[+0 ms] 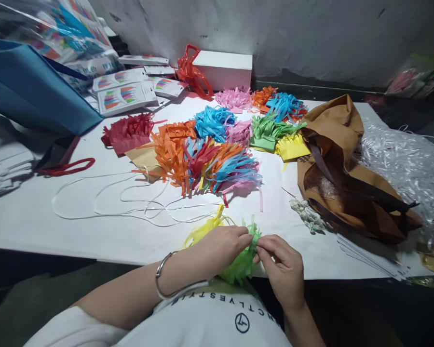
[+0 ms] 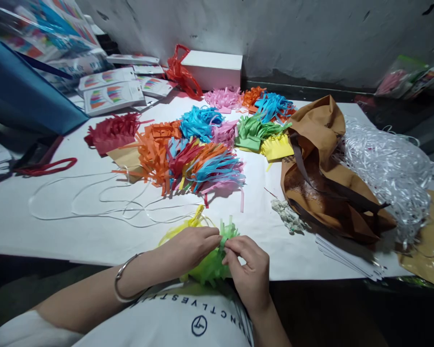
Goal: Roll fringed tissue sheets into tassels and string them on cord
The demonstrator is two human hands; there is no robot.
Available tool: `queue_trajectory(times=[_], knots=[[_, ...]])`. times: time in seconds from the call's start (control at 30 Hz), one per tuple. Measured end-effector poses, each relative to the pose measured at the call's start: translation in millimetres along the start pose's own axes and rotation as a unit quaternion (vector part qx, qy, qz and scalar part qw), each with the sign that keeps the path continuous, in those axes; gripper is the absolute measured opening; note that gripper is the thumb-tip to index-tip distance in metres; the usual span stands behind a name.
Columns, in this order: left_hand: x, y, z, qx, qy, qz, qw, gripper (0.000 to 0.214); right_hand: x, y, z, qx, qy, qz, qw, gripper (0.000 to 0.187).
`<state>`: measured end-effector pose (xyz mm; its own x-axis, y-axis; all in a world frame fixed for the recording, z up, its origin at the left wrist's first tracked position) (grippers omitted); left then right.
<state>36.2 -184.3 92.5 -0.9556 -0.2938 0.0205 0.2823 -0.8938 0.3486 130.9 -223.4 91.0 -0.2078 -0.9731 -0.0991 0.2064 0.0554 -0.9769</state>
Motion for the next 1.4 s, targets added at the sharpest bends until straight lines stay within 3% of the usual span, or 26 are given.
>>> queue_trajectory(times=[0.27, 0.43, 0.57, 0.7, 0.83, 1.03, 1.17, 1.4], knots=[[-0.5, 2.7, -5.9, -0.037, -0.062, -0.022, 0.997, 0.012, -4.3, 2.9, -4.0, 0.032, -0.024, -0.058, 0.998, 0.013], [-1.9, 2.8, -13.3, -0.060, -0.080, -0.009, 0.995, 0.012, -3.2, -9.8, -5.7, 0.112, 0.018, -0.001, 0.994, 0.014], [-1.4, -0.6, -15.0, -0.040, -0.061, 0.012, 0.997, 0.014, -2.4, -15.1, -7.9, 0.128, 0.052, 0.033, 0.990, 0.015], [1.3, -4.1, -10.2, 0.039, -0.002, 0.023, 0.999, 0.012, -3.1, -8.2, -5.8, 0.096, 0.068, 0.013, 0.993, 0.015], [4.6, -4.1, 0.4, 0.131, 0.055, 0.008, 0.990, 0.015, -3.5, 8.8, -6.1, 0.036, 0.036, -0.047, 0.998, 0.014], [8.4, -7.6, 11.2, 0.220, 0.073, 0.006, 0.973, 0.018, -3.3, 27.2, -10.1, -0.071, -0.018, -0.120, 0.990, 0.008], [9.4, -7.7, 11.1, 0.212, 0.082, 0.005, 0.974, 0.024, -3.2, 23.1, -12.7, -0.094, -0.031, -0.121, 0.988, 0.006], [7.7, -5.7, 12.9, 0.203, 0.110, 0.013, 0.973, 0.019, 3.6, 24.1, -9.9, -0.099, 0.003, -0.114, 0.989, 0.004]])
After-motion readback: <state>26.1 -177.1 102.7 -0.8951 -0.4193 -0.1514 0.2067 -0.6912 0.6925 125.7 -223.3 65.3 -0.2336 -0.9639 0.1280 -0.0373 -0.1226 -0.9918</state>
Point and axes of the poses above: each hand's wrist, its own x-axis away from the middle knuckle, its own z-axis out of the back of the hand, y = z × x, the point moved 10 cm from there along -x, towards the middle knuckle, and after that the axes turned 10 degrees about -z, right-handed, at the moved point
